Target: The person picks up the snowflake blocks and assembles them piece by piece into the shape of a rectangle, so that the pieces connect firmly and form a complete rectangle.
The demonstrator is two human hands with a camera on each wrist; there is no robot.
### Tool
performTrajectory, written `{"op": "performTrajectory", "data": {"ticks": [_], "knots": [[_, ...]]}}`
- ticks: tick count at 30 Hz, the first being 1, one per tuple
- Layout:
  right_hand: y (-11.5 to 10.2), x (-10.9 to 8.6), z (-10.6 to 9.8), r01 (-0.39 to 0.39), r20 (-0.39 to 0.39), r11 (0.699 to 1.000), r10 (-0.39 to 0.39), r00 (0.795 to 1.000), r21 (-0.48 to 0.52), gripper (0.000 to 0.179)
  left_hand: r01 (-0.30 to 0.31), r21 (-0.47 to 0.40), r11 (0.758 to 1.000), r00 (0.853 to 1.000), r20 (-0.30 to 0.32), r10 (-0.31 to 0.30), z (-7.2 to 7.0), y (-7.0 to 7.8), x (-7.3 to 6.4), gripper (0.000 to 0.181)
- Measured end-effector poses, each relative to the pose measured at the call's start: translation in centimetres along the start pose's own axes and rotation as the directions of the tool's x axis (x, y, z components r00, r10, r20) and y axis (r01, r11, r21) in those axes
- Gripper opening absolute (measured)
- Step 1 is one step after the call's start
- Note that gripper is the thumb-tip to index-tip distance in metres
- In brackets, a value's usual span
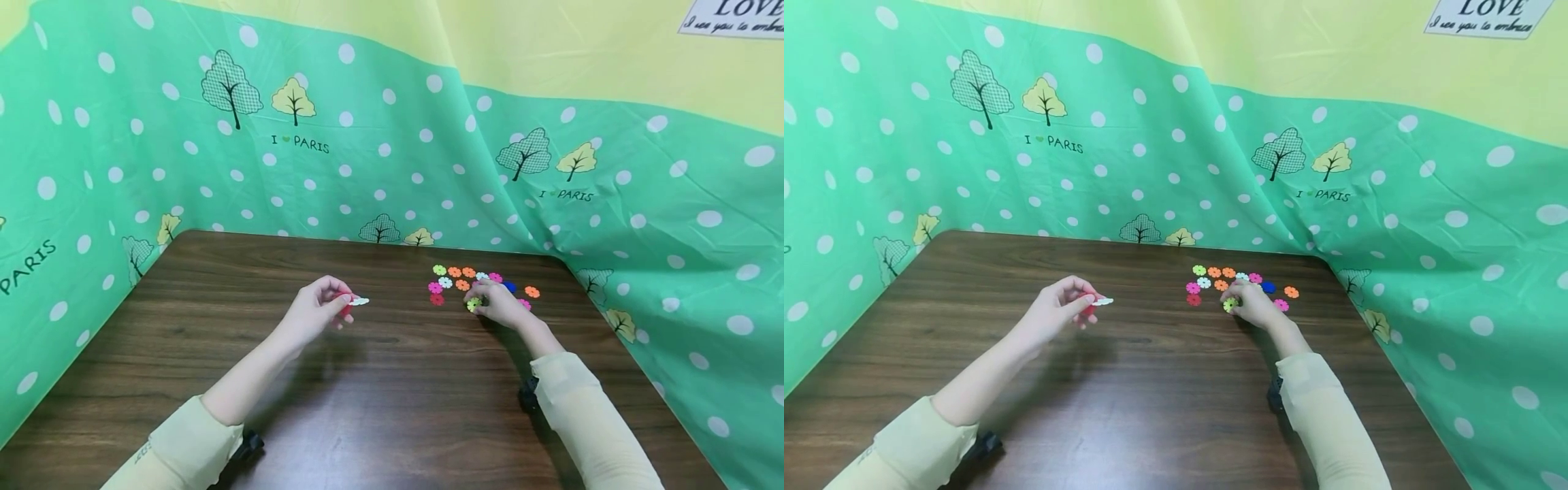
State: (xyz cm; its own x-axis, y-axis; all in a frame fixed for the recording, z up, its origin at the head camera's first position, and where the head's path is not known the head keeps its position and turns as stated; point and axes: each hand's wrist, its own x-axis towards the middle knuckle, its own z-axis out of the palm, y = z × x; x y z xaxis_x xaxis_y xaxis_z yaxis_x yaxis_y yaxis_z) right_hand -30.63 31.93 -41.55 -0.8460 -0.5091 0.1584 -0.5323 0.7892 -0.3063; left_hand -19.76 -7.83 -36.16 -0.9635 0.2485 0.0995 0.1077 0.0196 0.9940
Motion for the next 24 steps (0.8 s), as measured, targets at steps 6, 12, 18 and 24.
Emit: {"op": "performTrajectory", "data": {"ticks": [6,12,18,24], "knots": [[-0.3,-0.1,-0.1,0.017,-0.024,1.000,-0.017,1.000,0.023,0.021,0.000,-0.095,0.995,1.000,0.022,0.003,-0.1,-0.1,0.0,0.020],[-0.7,-0.3,-0.2,0.009,-0.082,0.999,-0.006,0.997,0.043,0.018,0.003,-0.100,0.995,1.000,0.014,-0.002,0.0,0.0,0.0,0.022],[-1.9,-0.1,-0.7,-0.005,-0.171,0.997,0.017,0.985,0.071,0.015,0.005,-0.082,0.997,1.000,0.009,-0.005,0.0,0.2,0.2,0.022],[-3.7,0.0,-1.3,0.003,-0.235,0.995,0.021,0.972,0.104,0.012,0.005,-0.079,0.997,1.000,0.010,-0.004,0.2,0.3,0.3,0.023]]}}
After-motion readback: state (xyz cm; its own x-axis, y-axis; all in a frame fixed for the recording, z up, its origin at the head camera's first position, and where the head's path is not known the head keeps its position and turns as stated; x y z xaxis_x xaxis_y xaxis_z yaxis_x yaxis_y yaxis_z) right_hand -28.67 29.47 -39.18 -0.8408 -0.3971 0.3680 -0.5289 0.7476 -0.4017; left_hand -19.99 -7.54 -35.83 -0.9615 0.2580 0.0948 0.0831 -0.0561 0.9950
